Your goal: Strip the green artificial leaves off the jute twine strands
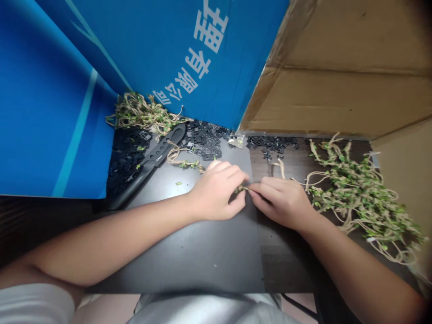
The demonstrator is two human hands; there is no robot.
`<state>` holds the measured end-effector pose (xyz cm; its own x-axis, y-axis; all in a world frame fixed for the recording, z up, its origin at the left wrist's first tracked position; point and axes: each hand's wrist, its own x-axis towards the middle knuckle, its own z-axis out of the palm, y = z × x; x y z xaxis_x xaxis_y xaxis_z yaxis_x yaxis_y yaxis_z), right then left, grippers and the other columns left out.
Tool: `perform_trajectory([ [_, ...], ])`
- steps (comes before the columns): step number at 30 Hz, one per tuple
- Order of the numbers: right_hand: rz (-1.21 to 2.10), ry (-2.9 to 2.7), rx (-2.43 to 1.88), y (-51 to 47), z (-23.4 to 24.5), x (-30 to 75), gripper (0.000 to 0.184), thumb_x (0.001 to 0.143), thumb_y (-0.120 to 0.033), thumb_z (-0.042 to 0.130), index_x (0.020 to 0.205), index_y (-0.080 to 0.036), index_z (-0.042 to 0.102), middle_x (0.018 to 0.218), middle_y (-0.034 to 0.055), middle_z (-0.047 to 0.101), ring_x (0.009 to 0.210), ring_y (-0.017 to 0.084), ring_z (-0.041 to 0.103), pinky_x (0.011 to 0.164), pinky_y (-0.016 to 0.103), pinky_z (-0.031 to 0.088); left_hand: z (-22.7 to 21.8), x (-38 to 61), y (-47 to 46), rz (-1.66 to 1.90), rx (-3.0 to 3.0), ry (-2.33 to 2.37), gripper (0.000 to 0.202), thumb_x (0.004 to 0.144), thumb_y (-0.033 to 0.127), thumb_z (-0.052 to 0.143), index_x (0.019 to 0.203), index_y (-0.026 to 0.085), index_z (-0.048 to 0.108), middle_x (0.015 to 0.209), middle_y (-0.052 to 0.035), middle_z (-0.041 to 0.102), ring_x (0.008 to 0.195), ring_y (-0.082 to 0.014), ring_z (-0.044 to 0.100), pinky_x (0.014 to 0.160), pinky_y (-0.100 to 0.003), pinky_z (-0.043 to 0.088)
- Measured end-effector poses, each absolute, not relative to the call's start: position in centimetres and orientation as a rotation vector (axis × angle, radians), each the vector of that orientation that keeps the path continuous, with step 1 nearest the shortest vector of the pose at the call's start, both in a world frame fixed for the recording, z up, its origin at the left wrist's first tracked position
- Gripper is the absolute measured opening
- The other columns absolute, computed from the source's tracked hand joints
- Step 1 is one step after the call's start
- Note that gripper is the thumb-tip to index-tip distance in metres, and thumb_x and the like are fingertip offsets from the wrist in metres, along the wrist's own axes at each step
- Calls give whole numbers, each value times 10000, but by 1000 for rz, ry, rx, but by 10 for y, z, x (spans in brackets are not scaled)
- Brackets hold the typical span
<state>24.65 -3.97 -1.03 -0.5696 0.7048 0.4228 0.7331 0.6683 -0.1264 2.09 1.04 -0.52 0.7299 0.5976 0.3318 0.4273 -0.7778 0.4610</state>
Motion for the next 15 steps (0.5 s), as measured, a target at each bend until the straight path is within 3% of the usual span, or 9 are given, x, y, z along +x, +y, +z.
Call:
perform_trajectory([
  [3,-136,-2445,-1101,-40,-10,246,117,992,-225,594,966,-196,703,755,11,664,664,133,584,636,289,392,-7,21,7,725,2434,709,504,912,223,542,1405,156,463,1136,-91,704,1036,-239,644,951,-401,497],
  [5,-156,-2433,-1094,-41,-10,246,100,989,-219,607,977,-198,704,753,9,668,663,132,583,634,290,389,-8,21,6,705,2356,688,527,928,200,520,1443,167,413,1142,-80,706,1004,-210,666,899,-349,526],
  [8,-178,-2410,-1101,-41,-8,246,82,983,-218,625,1007,-188,698,737,4,654,656,133,568,632,292,393,-7,21,5,616,2293,738,360,948,209,504,1307,187,521,1042,-47,719,872,-180,677,762,-296,522],
  [11,-190,-2380,-1104,-40,-7,247,52,967,-218,657,992,-185,688,744,1,664,656,134,566,637,293,402,-5,20,7,585,2310,750,149,951,224,512,1045,188,621,893,-23,697,785,-163,650,718,-277,492],
  [15,-206,-2343,-1114,-40,-9,249,39,955,-228,684,970,-193,688,785,7,699,672,131,584,644,289,409,-4,21,9,609,2326,726,159,950,229,515,850,173,626,760,-9,624,695,-138,586,656,-258,447],
])
